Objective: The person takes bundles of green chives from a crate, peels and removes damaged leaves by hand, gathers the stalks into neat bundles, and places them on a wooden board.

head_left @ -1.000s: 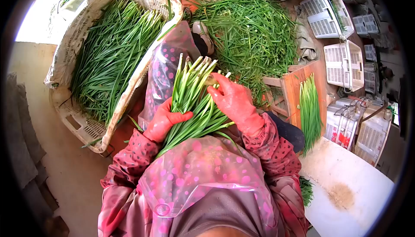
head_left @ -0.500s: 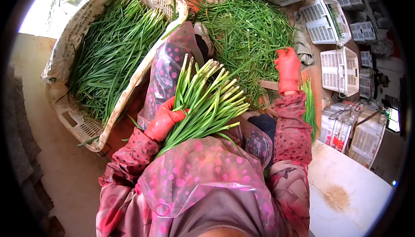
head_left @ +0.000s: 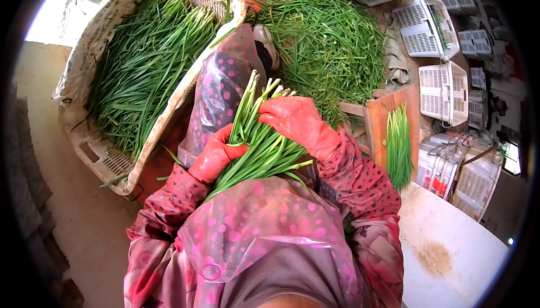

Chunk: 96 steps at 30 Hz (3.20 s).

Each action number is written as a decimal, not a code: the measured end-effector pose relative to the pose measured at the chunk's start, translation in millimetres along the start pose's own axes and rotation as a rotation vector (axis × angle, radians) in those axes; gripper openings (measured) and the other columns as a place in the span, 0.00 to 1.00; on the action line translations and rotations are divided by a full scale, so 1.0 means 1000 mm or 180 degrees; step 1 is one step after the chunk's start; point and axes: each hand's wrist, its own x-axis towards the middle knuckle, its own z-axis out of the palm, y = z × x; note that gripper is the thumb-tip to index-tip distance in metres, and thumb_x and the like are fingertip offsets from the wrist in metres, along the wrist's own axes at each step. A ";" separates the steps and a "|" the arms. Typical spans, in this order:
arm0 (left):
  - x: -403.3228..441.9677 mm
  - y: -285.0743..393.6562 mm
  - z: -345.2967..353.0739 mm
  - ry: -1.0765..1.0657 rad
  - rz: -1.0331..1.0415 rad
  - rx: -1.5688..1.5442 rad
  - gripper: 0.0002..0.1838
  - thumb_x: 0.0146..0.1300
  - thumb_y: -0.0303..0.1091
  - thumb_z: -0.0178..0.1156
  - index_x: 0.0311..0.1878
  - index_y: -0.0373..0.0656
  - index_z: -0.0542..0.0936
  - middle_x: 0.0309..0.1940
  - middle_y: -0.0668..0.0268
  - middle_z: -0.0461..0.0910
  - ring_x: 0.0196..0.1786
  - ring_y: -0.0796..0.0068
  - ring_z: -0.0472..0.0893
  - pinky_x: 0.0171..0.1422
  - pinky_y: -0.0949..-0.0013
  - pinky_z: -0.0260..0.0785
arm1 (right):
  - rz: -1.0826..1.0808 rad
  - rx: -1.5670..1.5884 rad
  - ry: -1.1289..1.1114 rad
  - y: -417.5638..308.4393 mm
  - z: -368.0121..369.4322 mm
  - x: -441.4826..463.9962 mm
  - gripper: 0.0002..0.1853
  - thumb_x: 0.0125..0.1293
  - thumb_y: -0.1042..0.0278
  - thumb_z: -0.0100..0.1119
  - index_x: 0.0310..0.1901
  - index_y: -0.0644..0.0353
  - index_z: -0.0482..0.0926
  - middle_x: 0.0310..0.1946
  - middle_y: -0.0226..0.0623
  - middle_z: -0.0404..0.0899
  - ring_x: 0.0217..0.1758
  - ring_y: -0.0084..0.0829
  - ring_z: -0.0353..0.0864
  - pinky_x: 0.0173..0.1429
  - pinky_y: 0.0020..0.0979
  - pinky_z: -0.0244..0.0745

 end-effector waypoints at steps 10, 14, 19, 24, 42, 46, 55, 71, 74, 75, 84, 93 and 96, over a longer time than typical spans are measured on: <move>0.000 0.006 0.004 -0.0172 -0.0173 0.0161 0.23 0.56 0.20 0.64 0.57 0.37 0.75 0.45 0.68 0.82 0.45 0.79 0.80 0.55 0.72 0.72 | 0.1605 -0.1370 0.0330 0.076 -0.057 -0.005 0.16 0.64 0.58 0.60 0.52 0.54 0.78 0.41 0.42 0.84 0.42 0.39 0.84 0.45 0.36 0.79; 0.003 0.002 0.000 -0.0219 -0.0314 0.0159 0.24 0.55 0.20 0.64 0.57 0.38 0.77 0.46 0.67 0.83 0.45 0.78 0.81 0.54 0.73 0.73 | 0.1928 0.2047 -0.1043 0.038 -0.053 0.019 0.19 0.57 0.63 0.69 0.50 0.58 0.81 0.42 0.35 0.84 0.43 0.24 0.82 0.51 0.30 0.76; 0.003 0.003 -0.005 -0.0214 -0.0382 0.0262 0.22 0.56 0.22 0.64 0.56 0.39 0.79 0.44 0.67 0.84 0.42 0.79 0.82 0.51 0.74 0.74 | 0.1866 0.1866 -0.0989 0.031 -0.031 0.026 0.08 0.54 0.66 0.68 0.33 0.59 0.85 0.30 0.34 0.85 0.38 0.26 0.83 0.44 0.31 0.75; 0.005 0.000 -0.005 -0.0067 -0.0367 0.0157 0.19 0.55 0.21 0.62 0.53 0.37 0.79 0.41 0.66 0.84 0.40 0.79 0.82 0.48 0.74 0.75 | 0.2469 0.2531 0.1343 0.078 -0.046 0.012 0.05 0.63 0.71 0.60 0.31 0.59 0.83 0.32 0.36 0.85 0.36 0.30 0.84 0.45 0.34 0.78; 0.004 0.001 -0.010 -0.0208 -0.0387 0.0305 0.25 0.59 0.32 0.67 0.59 0.37 0.74 0.49 0.65 0.81 0.48 0.77 0.80 0.56 0.71 0.72 | 0.2929 0.3000 0.0917 0.059 -0.057 -0.079 0.21 0.68 0.57 0.57 0.58 0.58 0.76 0.51 0.39 0.80 0.54 0.29 0.80 0.56 0.37 0.76; 0.002 0.016 0.017 -0.0786 -0.0123 0.1346 0.41 0.56 0.37 0.72 0.68 0.35 0.62 0.59 0.62 0.75 0.62 0.73 0.72 0.68 0.66 0.62 | 0.3252 0.4130 -0.0275 0.015 -0.024 -0.131 0.31 0.67 0.51 0.61 0.66 0.58 0.68 0.59 0.37 0.75 0.58 0.31 0.76 0.56 0.38 0.78; -0.009 0.036 0.013 -0.0140 -0.0458 0.0297 0.31 0.52 0.35 0.65 0.61 0.35 0.73 0.47 0.60 0.82 0.45 0.69 0.84 0.51 0.66 0.78 | 0.2133 0.4347 0.0599 -0.008 -0.020 -0.091 0.17 0.66 0.72 0.57 0.56 0.64 0.77 0.46 0.36 0.82 0.52 0.27 0.80 0.58 0.30 0.74; -0.010 0.011 -0.002 -0.0095 -0.0585 0.0461 0.25 0.59 0.31 0.64 0.60 0.35 0.74 0.48 0.61 0.83 0.44 0.71 0.84 0.52 0.67 0.77 | -0.0425 -0.0928 0.0278 -0.034 -0.067 -0.066 0.17 0.45 0.62 0.67 0.39 0.57 0.82 0.34 0.33 0.80 0.42 0.39 0.79 0.48 0.41 0.74; -0.010 0.009 0.000 -0.0171 -0.0583 0.0366 0.27 0.59 0.31 0.65 0.62 0.35 0.72 0.50 0.60 0.82 0.47 0.70 0.83 0.54 0.67 0.76 | -0.0369 -0.0468 0.0099 -0.027 -0.040 -0.075 0.14 0.46 0.65 0.67 0.37 0.56 0.81 0.35 0.34 0.79 0.43 0.38 0.78 0.50 0.41 0.73; -0.011 0.009 0.002 -0.0156 -0.0566 0.0355 0.27 0.59 0.31 0.65 0.62 0.35 0.72 0.50 0.60 0.82 0.47 0.70 0.83 0.54 0.67 0.76 | -0.0310 -0.0188 0.0102 -0.025 -0.032 -0.079 0.13 0.46 0.67 0.67 0.37 0.56 0.81 0.37 0.34 0.79 0.44 0.37 0.79 0.51 0.41 0.73; -0.015 0.007 0.013 -0.0587 -0.0200 0.0481 0.38 0.58 0.34 0.69 0.70 0.36 0.63 0.60 0.61 0.76 0.58 0.70 0.77 0.64 0.66 0.69 | 0.1907 0.3549 0.1093 -0.027 -0.017 -0.093 0.07 0.65 0.73 0.63 0.41 0.65 0.77 0.35 0.34 0.82 0.37 0.25 0.82 0.46 0.26 0.77; -0.018 0.020 0.030 -0.0690 -0.0199 0.0770 0.36 0.57 0.30 0.69 0.68 0.35 0.65 0.59 0.61 0.77 0.59 0.70 0.77 0.65 0.66 0.68 | 0.2865 0.2560 0.1984 0.028 -0.062 -0.105 0.12 0.71 0.67 0.55 0.51 0.60 0.79 0.31 0.31 0.81 0.32 0.23 0.81 0.38 0.26 0.78; -0.017 0.015 0.023 -0.0524 -0.0540 0.0487 0.36 0.57 0.31 0.69 0.68 0.36 0.65 0.59 0.62 0.76 0.59 0.71 0.77 0.65 0.66 0.68 | 0.1065 0.0946 0.0996 -0.022 -0.053 -0.081 0.11 0.62 0.68 0.62 0.46 0.53 0.81 0.32 0.34 0.81 0.34 0.31 0.82 0.38 0.32 0.78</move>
